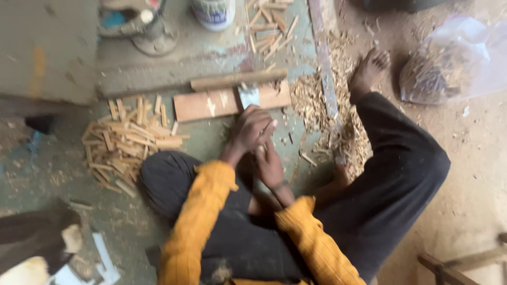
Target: The person sits cross-legged on the workshop floor and uses a wide chisel to shave and split small wooden slats, holding each piece against a wooden board and pushing the chisel to trim off thin strips, letting the trimmed pieces accumulate in a pile beside them.
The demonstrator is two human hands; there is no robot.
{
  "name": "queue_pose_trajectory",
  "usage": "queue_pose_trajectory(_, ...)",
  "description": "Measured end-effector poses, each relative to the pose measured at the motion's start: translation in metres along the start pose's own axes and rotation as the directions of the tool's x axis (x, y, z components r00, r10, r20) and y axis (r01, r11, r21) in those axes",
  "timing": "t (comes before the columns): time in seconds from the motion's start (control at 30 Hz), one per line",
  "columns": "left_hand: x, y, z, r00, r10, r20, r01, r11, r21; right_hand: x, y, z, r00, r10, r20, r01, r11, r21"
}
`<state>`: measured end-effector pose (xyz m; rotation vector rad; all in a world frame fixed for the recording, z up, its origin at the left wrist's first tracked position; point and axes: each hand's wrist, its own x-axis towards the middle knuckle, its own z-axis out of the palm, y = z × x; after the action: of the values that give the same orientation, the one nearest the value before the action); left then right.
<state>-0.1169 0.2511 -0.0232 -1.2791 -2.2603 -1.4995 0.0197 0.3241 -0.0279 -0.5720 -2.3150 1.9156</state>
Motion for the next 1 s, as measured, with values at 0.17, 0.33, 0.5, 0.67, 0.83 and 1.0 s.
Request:
queue_pose_trajectory(0.17, 0.000, 0.019, -0.017, 0.876, -0.286, -0.388, 0.344, 0.935, 0.086, -0.041, -0.054, -0.055, 0.805, 0.536, 0.255, -0.571, 0.582, 0.579)
queue_pose_trajectory(0.33, -0.004, -0.025, -0.011, 0.844, -0.322, -0.429, 0.439, 0.874, 0.207, -0.070, -0.091, -0.126, 0.817, 0.544, 0.191, -0.574, 0.744, 0.342)
queue_pose_trajectory(0.5, -0.015, -0.050, 0.006, 0.753, -0.561, -0.344, 0.627, 0.770, 0.116, -0.089, -0.108, -0.189, 0.852, 0.478, 0.214, -0.524, 0.781, 0.339)
queue_pose_trajectory(0.67, -0.026, -0.040, 0.014, 0.686, -0.690, -0.231, 0.651, 0.724, -0.227, -0.085, -0.106, -0.203, 0.864, 0.495, 0.094, -0.482, 0.759, 0.437)
queue_pose_trajectory(0.83, -0.029, -0.018, 0.018, 0.741, -0.659, -0.129, 0.471, 0.647, -0.600, -0.084, -0.106, -0.210, 0.841, 0.540, 0.032, -0.501, 0.756, 0.422)
queue_pose_trajectory(1.0, -0.028, -0.020, 0.016, 0.643, -0.751, -0.149, 0.554, 0.591, -0.587, -0.090, -0.106, -0.221, 0.863, 0.491, 0.119, -0.462, 0.672, 0.579)
